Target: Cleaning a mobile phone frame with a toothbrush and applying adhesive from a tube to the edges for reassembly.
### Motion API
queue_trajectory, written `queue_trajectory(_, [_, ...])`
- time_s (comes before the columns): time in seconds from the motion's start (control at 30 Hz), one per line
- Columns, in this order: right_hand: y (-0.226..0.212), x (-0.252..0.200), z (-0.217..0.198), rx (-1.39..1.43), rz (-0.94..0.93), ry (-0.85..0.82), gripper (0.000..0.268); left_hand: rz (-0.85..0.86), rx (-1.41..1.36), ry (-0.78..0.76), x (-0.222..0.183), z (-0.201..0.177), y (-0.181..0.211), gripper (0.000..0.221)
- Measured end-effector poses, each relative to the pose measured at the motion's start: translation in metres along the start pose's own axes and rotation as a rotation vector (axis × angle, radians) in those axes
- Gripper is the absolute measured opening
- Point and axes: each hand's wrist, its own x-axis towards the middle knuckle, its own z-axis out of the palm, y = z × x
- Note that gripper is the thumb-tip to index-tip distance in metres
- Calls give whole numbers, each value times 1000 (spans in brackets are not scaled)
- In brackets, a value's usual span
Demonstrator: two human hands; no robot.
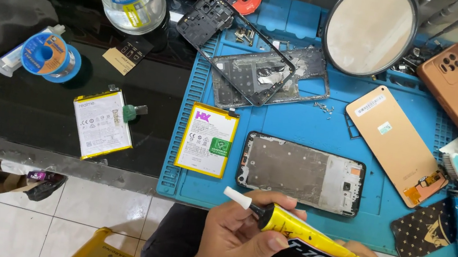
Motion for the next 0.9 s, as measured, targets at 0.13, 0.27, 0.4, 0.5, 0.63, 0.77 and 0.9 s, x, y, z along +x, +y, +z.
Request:
queue_trajectory(0.13, [9, -2, -3, -115, 172, 187, 37, -40, -82, 29, 2, -4, -10, 56])
queue_trajectory(0.27, [5, -3, 1, -167, 205, 206, 40, 78, -77, -53, 3, -1, 0, 49])
queue_trajectory(0.4, [3, -2, 1, 78, 19, 62, 37, 72, -20, 15, 1, 0, 2, 37])
queue_trajectory(0.5, [-11, -2, 7, 58, -61, -10, 48, 100, -8, 10, -2, -1, -2, 36])
queue_trajectory(0.63, [-13, 5, 10, 193, -140, -108, 29, 164, 6, -86, -9, -3, -10, 37])
queue_trajectory(0.77, [-21, 14, -14, -166, -81, -75, 35, 151, 90, -94, -1, -8, 3, 40])
queue_trajectory(0.9, [-53, 26, -11, -422, -127, -423, 40, 269, 538, -238, 9, -3, 28, 40])
